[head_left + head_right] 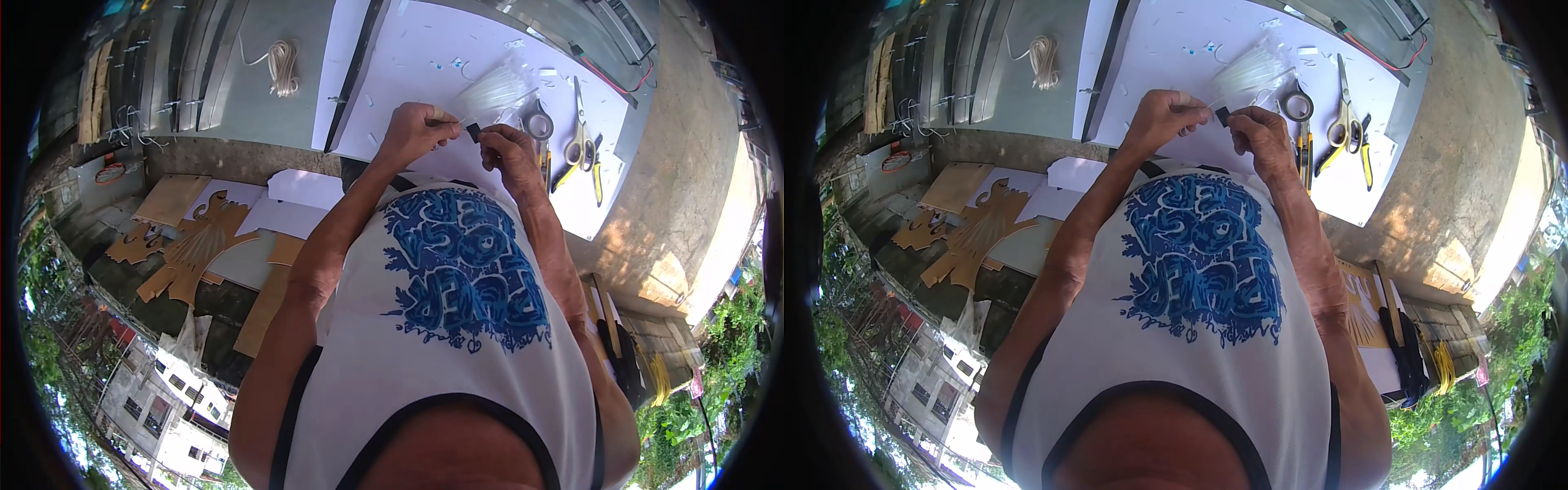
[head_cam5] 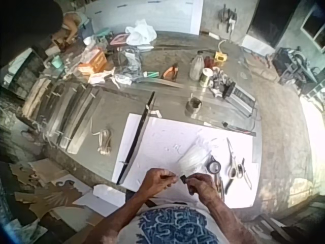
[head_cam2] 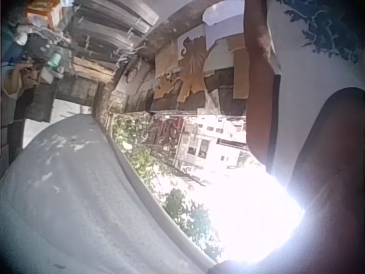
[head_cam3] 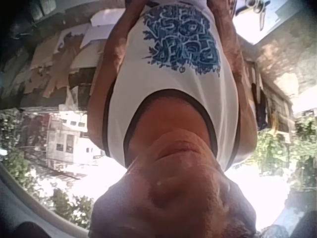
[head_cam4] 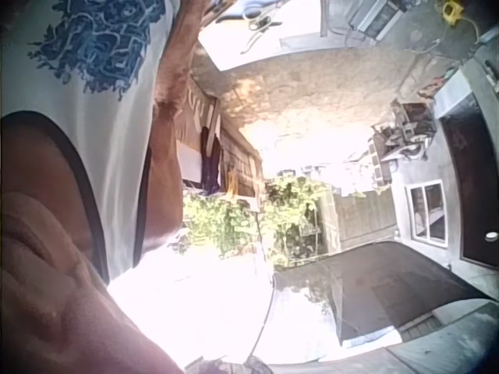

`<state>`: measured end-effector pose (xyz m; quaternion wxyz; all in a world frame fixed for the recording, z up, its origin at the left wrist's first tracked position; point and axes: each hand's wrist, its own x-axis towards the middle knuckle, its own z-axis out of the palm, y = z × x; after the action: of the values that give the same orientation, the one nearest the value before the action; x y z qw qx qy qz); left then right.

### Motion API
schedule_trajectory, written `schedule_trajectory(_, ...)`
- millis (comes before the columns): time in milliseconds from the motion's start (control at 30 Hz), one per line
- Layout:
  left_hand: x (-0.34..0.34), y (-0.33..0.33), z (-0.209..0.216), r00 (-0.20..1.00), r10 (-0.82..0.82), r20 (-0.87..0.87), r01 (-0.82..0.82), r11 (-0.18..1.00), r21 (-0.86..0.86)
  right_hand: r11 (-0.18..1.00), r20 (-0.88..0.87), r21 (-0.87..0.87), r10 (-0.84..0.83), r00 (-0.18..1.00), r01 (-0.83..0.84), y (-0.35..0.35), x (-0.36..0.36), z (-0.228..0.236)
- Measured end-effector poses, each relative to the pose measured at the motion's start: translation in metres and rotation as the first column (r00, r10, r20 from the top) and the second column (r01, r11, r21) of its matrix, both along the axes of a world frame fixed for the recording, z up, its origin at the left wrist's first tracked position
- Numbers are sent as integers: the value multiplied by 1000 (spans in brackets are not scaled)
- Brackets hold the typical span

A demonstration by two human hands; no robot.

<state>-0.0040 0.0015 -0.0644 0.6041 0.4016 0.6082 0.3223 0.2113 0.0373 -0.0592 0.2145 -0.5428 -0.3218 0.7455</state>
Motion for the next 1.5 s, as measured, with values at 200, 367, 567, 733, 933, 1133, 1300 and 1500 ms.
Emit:
schedule_trajectory(200,0,-2,-2,997,-30,-76,34,998,51,998,47,-61,36,998,-34,8,-9,3)
schedule_trajectory(367,2,-3,-5,998,2,-69,1,999,50,992,21,-115,56,998,-54,13,-11,2)
schedule_trajectory(567,2,-3,-1,997,12,-73,-9,999,46,968,-31,-248,25,999,-32,18,-6,0)
schedule_trajectory(733,2,-2,-4,995,3,-97,4,997,75,945,-8,-327,12,1000,-13,21,-10,1)
schedule_trajectory(933,2,-2,-5,992,-11,-125,22,996,85,947,-38,-320,8,999,-20,22,-12,-1)
schedule_trajectory(1133,2,-3,-7,994,-5,-106,15,996,88,967,-36,-255,23,999,-32,20,-13,1)
schedule_trajectory(1300,1,-3,-8,993,-14,-116,23,997,78,968,-58,-249,6,998,-20,18,-15,2)
schedule_trajectory(1500,0,-4,-8,991,-34,-128,48,993,107,970,-96,-239,16,995,-39,18,-11,-5)
